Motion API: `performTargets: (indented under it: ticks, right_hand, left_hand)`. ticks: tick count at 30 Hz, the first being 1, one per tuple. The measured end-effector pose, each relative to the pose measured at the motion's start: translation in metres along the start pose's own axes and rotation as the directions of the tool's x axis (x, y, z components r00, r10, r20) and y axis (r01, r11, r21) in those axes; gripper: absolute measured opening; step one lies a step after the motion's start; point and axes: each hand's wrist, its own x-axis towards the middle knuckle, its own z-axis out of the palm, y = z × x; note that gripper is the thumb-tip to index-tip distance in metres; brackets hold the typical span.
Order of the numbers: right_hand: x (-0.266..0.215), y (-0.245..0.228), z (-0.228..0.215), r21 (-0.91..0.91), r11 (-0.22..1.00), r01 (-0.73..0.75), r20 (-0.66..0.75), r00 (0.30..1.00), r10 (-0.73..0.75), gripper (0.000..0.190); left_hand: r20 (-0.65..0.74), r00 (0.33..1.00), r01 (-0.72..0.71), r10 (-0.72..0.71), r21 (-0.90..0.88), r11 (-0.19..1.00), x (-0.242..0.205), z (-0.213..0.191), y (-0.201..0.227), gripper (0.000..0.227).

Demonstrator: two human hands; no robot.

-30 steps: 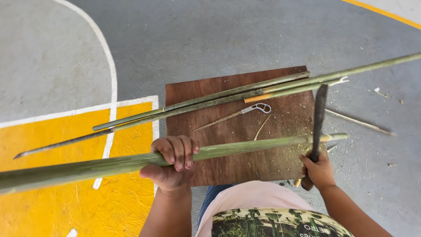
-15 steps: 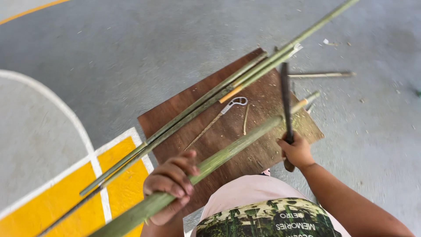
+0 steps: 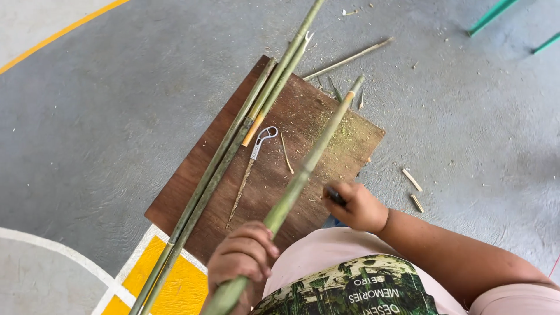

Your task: The recorder uses a large knife or machete to shave and smooth the outer surface of long bamboo stalks on a wooden table.

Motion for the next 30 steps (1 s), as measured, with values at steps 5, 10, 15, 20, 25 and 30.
performTargets:
  ticks: [5, 10, 15, 20, 25, 30]
  right_hand:
    - [0.008, -0.060, 0.006, -0.061, 0.978, 0.199, 0.066, 0.979, -0.195, 0.025]
    - [0.012, -0.069, 0.029, -0.001, 1.000, 0.016, 0.112, 0.994, -0.016, 0.028]
    - [0.017, -0.042, 0.050, -0.143, 0.945, -0.293, 0.120, 0.943, 0.311, 0.017]
    - [0.031, -0.005, 0.046, -0.081, 0.758, -0.647, 0.111, 0.750, 0.652, 0.013]
    - [0.017, -0.015, 0.068, -0.172, 0.985, 0.009, -0.067, 0.998, -0.021, 0.010]
    - [0.044, 0.045, 0.048, 0.022, 0.705, -0.709, 0.076, 0.705, 0.706, 0.008]
  left_hand:
    - [-0.291, 0.953, -0.109, 0.086, -0.065, 0.992, -0.006, 0.009, -0.032, 0.063]
    - [-0.496, 0.866, -0.138, 0.059, -0.125, 0.983, -0.011, 0.019, -0.046, 0.058]
    - [-0.416, 0.909, -0.106, 0.015, -0.197, 0.975, -0.013, 0.017, -0.039, 0.045]
    - [-0.386, 0.920, -0.152, 0.065, -0.200, 0.968, -0.021, 0.011, -0.050, 0.042]
    - [-0.326, 0.944, -0.129, 0.054, -0.213, 0.969, -0.023, 0.007, -0.047, 0.039]
    - [-0.326, 0.943, -0.163, 0.070, -0.267, 0.950, -0.024, -0.007, -0.057, 0.039]
